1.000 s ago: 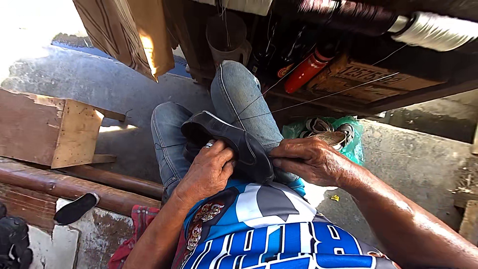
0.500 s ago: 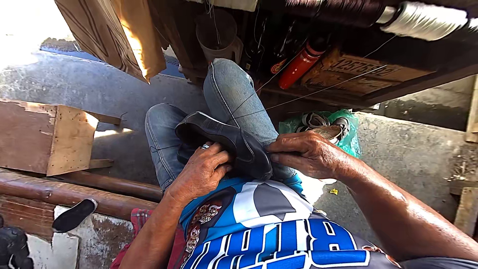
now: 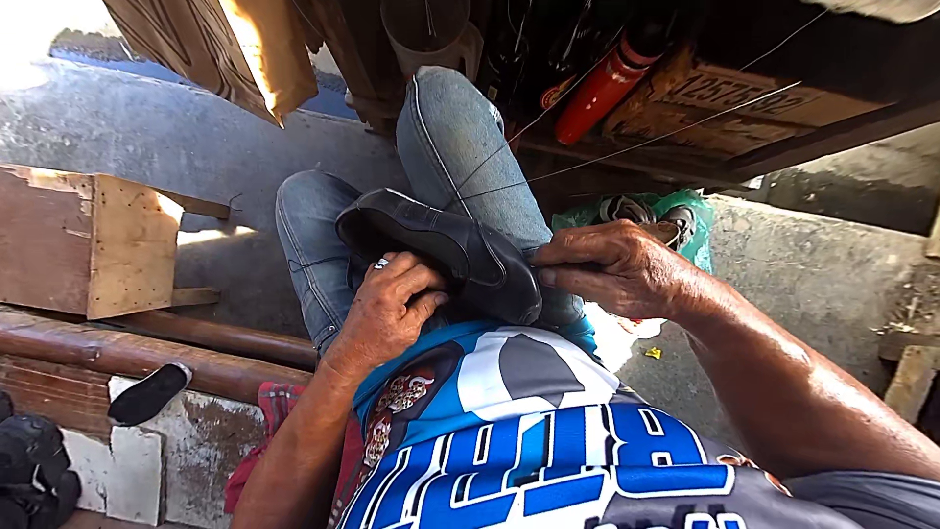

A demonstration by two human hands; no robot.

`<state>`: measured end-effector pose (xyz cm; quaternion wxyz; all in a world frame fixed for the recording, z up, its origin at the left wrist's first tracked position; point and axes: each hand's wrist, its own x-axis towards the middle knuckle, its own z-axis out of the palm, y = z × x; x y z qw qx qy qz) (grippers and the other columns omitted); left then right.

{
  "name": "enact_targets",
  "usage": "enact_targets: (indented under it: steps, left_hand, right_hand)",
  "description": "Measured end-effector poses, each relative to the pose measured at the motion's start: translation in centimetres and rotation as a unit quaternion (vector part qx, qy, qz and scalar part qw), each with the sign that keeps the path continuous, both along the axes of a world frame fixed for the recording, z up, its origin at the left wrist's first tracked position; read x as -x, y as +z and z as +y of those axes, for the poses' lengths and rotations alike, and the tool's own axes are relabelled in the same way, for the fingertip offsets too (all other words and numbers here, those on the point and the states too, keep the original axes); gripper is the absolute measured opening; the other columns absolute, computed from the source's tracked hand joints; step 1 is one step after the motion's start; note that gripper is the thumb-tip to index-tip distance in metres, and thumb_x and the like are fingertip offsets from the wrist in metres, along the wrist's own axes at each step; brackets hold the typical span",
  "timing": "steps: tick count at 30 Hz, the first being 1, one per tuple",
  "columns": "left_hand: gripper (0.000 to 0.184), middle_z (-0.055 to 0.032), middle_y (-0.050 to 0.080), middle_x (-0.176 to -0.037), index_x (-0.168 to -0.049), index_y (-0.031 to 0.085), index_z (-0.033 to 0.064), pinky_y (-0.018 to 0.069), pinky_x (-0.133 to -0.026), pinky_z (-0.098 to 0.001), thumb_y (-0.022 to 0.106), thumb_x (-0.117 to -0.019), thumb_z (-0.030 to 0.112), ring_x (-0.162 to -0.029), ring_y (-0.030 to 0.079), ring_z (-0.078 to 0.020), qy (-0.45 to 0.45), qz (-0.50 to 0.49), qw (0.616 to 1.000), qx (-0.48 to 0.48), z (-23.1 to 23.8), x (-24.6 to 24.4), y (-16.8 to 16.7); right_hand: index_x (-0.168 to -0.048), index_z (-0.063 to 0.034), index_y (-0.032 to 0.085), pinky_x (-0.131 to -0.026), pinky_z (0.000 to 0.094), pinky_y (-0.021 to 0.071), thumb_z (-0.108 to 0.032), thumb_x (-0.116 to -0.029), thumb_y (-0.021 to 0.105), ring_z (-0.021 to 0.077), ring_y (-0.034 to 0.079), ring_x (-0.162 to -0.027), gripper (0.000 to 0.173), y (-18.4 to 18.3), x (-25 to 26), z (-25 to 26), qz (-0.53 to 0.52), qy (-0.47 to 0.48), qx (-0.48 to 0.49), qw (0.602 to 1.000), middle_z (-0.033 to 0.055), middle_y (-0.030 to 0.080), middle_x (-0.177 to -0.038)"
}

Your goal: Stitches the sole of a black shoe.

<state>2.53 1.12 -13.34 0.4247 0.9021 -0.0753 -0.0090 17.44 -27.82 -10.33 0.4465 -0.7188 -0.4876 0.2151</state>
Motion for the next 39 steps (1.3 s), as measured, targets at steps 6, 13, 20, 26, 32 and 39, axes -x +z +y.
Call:
enact_targets:
  steps: [6,13,20,26,32,39]
  left_hand:
    - [0.016,-0.0003,0.067,-0.119,-0.094,0.074,0.0146,0.0558,-0.094,-0.0324,0.065,-0.0979,0.027,-0.112,0.063,-0.0137,-0.004,0.016,0.986,0.163,2.4,0.4,2.5]
    - [0.013,-0.0026,0.073,-0.104,-0.107,0.075,0.0157,0.0581,-0.060,-0.0198,0.070,-0.0978,0.023,-0.077,0.070,-0.0100,-0.049,0.121,0.792,0.596,2.4,0.0,2.0]
    - [0.017,0.0091,0.075,-0.097,-0.103,0.075,0.0167,0.0596,-0.083,-0.0227,0.063,-0.0945,0.008,-0.089,0.070,-0.0019,0.024,0.099,0.954,0.283,0.0,-2.1,-0.5]
    - [0.013,0.0128,0.075,-0.105,-0.106,0.078,0.0271,0.0574,-0.090,-0.0211,0.071,-0.0957,0.023,-0.098,0.069,-0.0002,-0.053,0.091,0.933,0.344,-0.1,-2.9,-1.7]
    - [0.015,0.0140,0.075,-0.106,-0.108,0.077,0.0277,0.0573,-0.091,-0.0206,0.073,-0.0945,0.023,-0.099,0.069,0.0006,-0.072,0.102,0.937,0.327,0.0,-2.8,-1.4]
    - [0.018,0.0133,0.075,-0.107,-0.109,0.077,0.0288,0.0573,-0.091,-0.0209,0.076,-0.0919,0.024,-0.099,0.070,-0.0002,-0.051,0.112,0.922,0.366,-0.5,-2.4,-1.7]
  right_hand:
    - [-0.103,-0.0087,0.079,-0.080,0.0276,0.0580,-0.016,-0.0972,0.060,0.0060,0.069,-0.089,0.021,1.1,0.8,0.7,-0.038,-0.004,0.033,0.999,-0.0012,0.074,-0.093]
    - [-0.101,-0.0114,0.078,-0.066,0.0360,0.0514,-0.016,-0.0976,0.061,0.0135,0.066,-0.078,0.017,1.6,1.0,1.9,-0.060,-0.014,0.065,0.996,0.0007,0.070,-0.083]
    - [-0.101,-0.0080,0.077,-0.067,0.0385,0.0501,-0.015,-0.0992,0.059,0.0171,0.066,-0.080,0.019,1.3,1.4,2.7,-0.028,0.008,0.047,0.998,0.0044,0.070,-0.085]
    - [-0.102,-0.0070,0.076,-0.067,0.0408,0.0498,-0.014,-0.0990,0.058,0.0193,0.066,-0.080,0.019,0.5,1.8,2.0,-0.012,-0.003,0.047,0.999,0.0057,0.069,-0.084]
    - [-0.098,-0.0083,0.074,-0.063,0.0415,0.0479,-0.013,-0.0980,0.058,0.0214,0.064,-0.076,0.017,0.6,2.4,2.1,-0.048,-0.009,0.055,0.997,0.0062,0.065,-0.080]
    - [-0.097,-0.0086,0.073,-0.061,0.0429,0.0475,-0.013,-0.0968,0.058,0.0229,0.064,-0.074,0.015,1.0,2.8,2.1,-0.058,-0.015,0.075,0.995,0.0065,0.064,-0.078]
